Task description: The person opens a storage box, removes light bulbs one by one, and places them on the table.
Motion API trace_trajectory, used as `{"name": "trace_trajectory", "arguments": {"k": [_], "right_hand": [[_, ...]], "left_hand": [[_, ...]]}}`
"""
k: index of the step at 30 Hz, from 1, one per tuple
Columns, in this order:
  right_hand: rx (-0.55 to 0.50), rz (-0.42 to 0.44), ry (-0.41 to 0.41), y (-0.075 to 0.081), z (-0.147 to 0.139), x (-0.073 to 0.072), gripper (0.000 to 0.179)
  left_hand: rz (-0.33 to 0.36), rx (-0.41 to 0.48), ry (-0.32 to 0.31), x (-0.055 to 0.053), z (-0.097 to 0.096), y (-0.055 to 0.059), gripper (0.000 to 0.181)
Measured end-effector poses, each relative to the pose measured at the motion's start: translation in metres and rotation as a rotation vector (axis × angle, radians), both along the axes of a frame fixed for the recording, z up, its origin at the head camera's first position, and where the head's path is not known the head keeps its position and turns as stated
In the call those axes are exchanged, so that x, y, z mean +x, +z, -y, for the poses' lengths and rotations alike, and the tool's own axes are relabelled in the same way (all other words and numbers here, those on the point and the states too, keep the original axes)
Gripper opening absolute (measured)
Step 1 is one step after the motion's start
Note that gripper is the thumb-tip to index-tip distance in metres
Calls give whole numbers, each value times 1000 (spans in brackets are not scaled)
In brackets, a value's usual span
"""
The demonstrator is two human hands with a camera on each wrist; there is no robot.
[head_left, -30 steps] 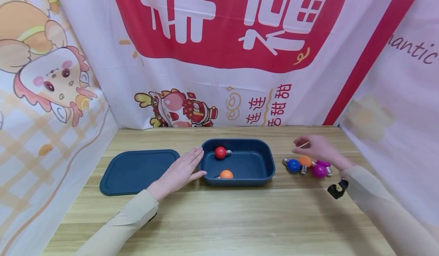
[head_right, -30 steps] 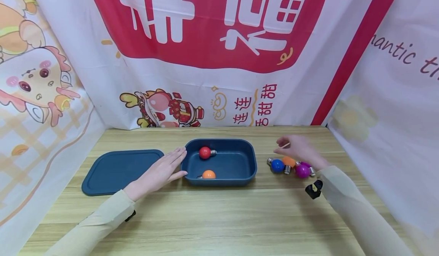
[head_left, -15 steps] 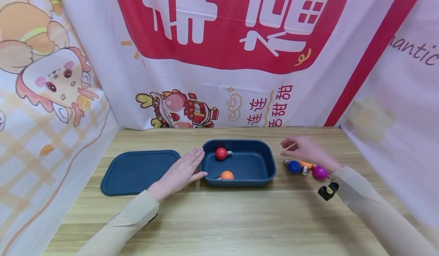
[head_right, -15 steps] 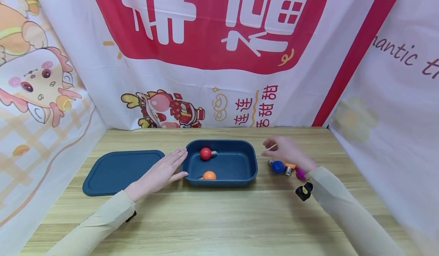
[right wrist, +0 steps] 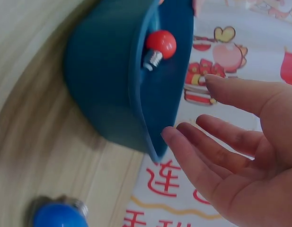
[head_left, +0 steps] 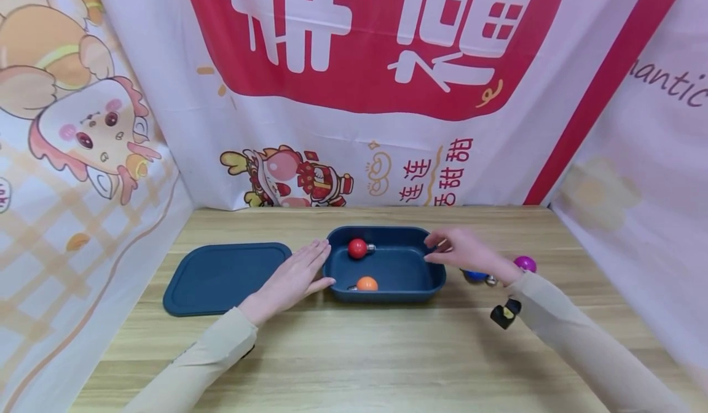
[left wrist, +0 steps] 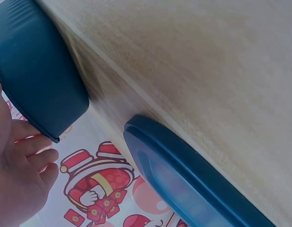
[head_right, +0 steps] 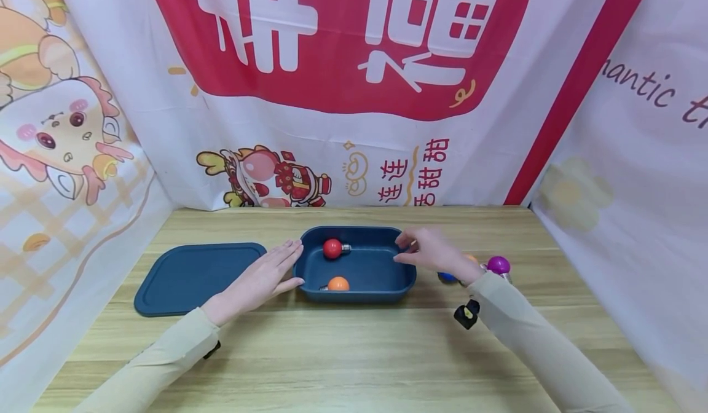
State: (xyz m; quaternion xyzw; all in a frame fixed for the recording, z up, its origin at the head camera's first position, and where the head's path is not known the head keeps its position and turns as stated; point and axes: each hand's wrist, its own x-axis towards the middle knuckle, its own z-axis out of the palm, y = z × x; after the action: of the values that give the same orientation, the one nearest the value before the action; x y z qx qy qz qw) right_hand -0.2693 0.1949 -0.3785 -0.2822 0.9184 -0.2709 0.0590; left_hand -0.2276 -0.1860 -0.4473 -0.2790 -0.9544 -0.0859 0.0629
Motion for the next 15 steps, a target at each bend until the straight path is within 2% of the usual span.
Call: {"name": "trace_trajectory", "arguments": {"k": [3, 15], "right_hand": [[-2, -17, 36, -5, 8, 2, 32], [21, 40, 103, -19, 39, 10, 33]], "left_hand": [[1, 1, 2, 0, 0, 0, 77], [-9, -6, -3, 0, 0, -1, 76]]}}
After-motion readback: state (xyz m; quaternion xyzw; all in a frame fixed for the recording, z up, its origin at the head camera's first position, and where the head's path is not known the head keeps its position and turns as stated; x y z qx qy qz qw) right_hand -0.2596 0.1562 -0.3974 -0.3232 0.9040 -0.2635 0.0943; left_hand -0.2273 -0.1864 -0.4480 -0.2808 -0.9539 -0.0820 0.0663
